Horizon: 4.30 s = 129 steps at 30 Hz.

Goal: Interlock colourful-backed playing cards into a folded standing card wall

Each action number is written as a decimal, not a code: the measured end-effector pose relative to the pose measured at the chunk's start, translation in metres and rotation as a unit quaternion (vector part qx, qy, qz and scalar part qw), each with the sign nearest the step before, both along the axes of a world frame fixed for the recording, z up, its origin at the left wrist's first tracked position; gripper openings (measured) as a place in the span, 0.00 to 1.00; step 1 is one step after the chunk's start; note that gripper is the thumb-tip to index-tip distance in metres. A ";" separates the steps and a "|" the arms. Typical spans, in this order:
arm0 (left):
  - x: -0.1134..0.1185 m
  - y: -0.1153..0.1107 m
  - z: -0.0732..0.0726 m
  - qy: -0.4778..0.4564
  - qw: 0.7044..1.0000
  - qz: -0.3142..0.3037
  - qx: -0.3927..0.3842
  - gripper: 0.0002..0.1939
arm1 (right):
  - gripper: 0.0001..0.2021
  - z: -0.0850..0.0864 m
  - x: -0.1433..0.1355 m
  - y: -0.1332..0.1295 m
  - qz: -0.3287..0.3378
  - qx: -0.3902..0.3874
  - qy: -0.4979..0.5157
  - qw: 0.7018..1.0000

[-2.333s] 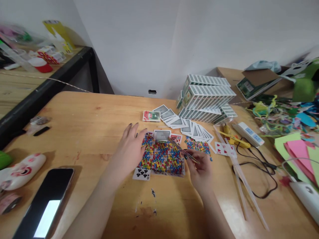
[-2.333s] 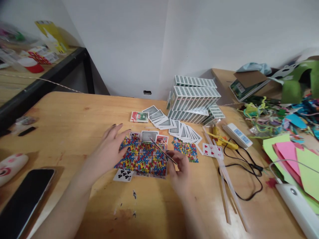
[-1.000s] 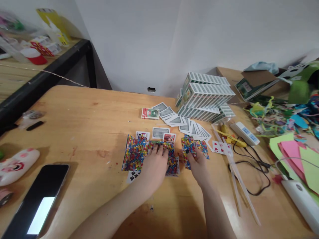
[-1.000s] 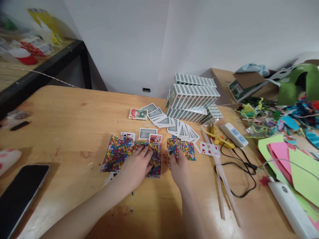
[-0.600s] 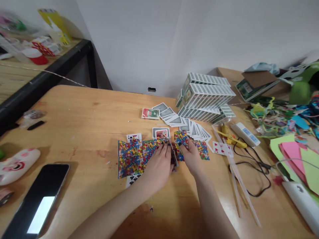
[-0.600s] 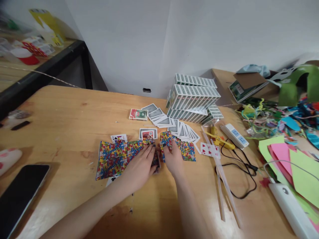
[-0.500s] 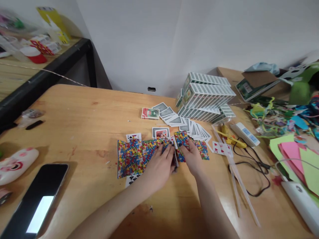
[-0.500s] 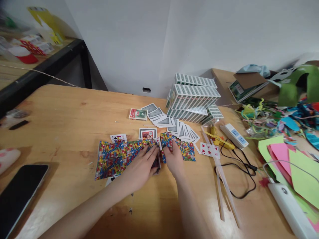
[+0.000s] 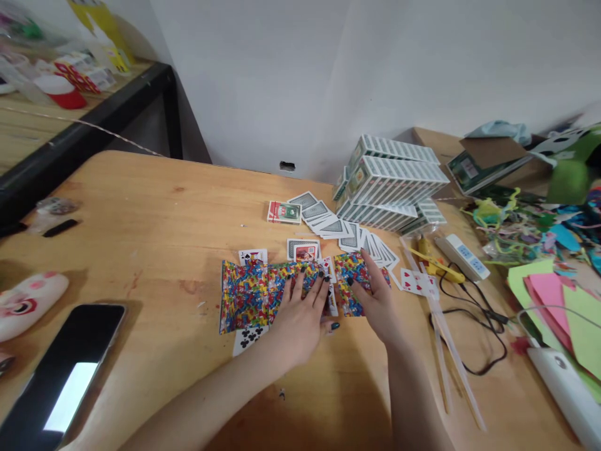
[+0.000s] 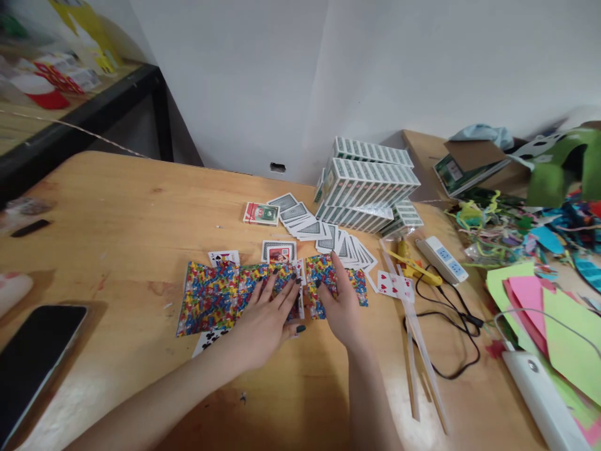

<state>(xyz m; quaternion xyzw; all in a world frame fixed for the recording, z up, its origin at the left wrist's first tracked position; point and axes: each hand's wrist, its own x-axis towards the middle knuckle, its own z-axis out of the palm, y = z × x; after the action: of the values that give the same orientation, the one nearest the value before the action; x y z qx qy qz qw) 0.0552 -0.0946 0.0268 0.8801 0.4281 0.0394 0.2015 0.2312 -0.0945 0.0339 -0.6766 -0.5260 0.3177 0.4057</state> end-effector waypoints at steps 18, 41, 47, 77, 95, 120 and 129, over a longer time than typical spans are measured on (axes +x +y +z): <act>0.000 -0.001 -0.002 0.023 1.000 -0.009 -0.001 0.35 | 0.31 0.018 0.003 0.015 0.045 -0.044 -0.121 0.991; 0.000 -0.001 -0.003 0.016 1.000 -0.005 -0.001 0.35 | 0.31 0.019 0.001 0.015 0.041 -0.050 -0.130 0.989; 0.001 0.000 -0.001 0.021 1.000 -0.011 -0.012 0.36 | 0.30 0.022 -0.003 0.011 0.027 -0.051 -0.143 0.988; -0.019 0.015 0.012 -0.007 0.983 -0.148 -0.111 0.52 | 0.30 0.023 -0.019 0.007 -0.016 -0.070 -0.177 0.982; -0.021 0.020 0.016 -0.002 0.973 -0.160 -0.166 0.53 | 0.29 0.013 -0.012 0.009 -0.015 -0.041 -0.149 0.988; -0.021 0.023 0.015 0.001 0.968 -0.181 -0.175 0.54 | 0.30 -0.006 0.003 0.009 -0.047 -0.038 -0.006 0.998; -0.022 0.023 0.019 0.011 0.966 -0.184 -0.179 0.52 | 0.30 -0.002 0.003 0.011 -0.051 -0.053 0.010 0.997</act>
<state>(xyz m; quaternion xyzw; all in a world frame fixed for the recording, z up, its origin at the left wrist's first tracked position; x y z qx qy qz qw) 0.0337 -0.0713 0.0459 0.8936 0.2609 -0.0851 0.3551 0.2340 -0.0834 0.0319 -0.7200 -0.4687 0.3308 0.3904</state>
